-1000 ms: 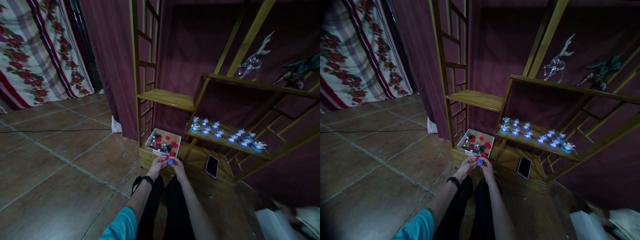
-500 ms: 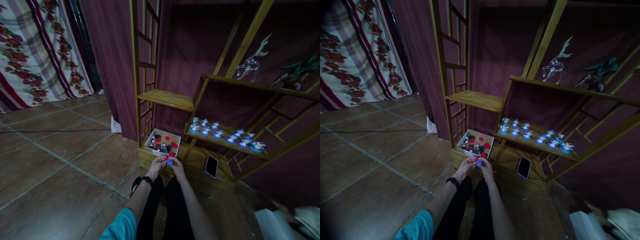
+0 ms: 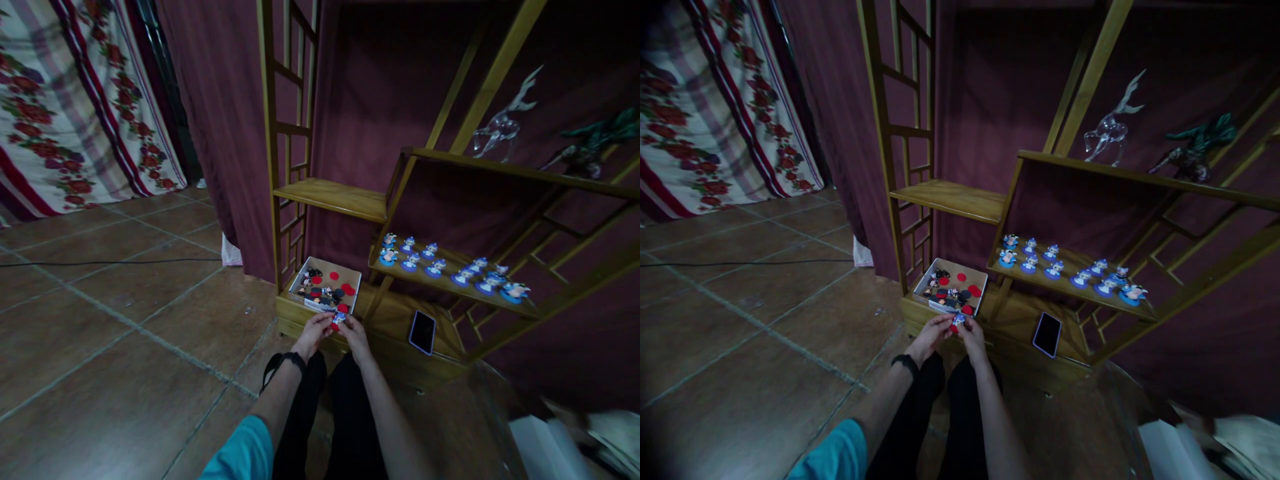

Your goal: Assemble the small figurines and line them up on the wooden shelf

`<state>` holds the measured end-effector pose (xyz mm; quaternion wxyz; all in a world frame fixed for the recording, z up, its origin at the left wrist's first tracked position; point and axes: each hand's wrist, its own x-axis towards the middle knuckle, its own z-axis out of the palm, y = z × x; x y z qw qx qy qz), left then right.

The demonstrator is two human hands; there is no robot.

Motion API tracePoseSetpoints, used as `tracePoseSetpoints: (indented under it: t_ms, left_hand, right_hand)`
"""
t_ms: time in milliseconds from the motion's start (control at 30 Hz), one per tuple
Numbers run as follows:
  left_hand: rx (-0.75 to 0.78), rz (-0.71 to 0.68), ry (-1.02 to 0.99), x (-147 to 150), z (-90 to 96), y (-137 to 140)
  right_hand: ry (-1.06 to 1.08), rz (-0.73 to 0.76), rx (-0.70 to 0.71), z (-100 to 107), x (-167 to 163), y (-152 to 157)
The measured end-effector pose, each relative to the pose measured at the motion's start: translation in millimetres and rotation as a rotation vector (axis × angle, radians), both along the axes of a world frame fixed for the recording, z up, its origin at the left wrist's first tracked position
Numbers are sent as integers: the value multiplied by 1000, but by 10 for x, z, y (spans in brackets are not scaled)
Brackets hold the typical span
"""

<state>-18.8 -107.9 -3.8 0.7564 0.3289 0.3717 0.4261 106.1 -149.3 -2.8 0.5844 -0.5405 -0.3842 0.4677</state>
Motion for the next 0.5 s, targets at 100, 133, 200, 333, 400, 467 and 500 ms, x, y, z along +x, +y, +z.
tracePoseSetpoints:
  t_ms: [100, 133, 200, 333, 400, 467, 500]
  left_hand:
    - [-21, -26, 13, -1, 6, 1]
    - [-23, -28, 13, 1, 5, 2]
    - [-28, -20, 11, 5, -1, 5]
    - [-45, 5, 8, 15, -13, 8]
    - [-51, 9, 3, 19, -18, 8]
    - [-51, 12, -2, 24, -26, 9]
    - [-48, 15, -3, 27, -30, 10]
  right_hand:
    - [27, -15, -5, -13, 7, 8]
    - [37, -19, -5, -16, 8, 10]
    - [56, -25, -8, -13, 7, 9]
    - [97, -54, -21, 27, -11, -10]
    - [116, -82, -24, 46, -22, -21]
    - [133, -105, -22, 52, -27, -26]
    - [140, -110, -21, 49, -27, -26]
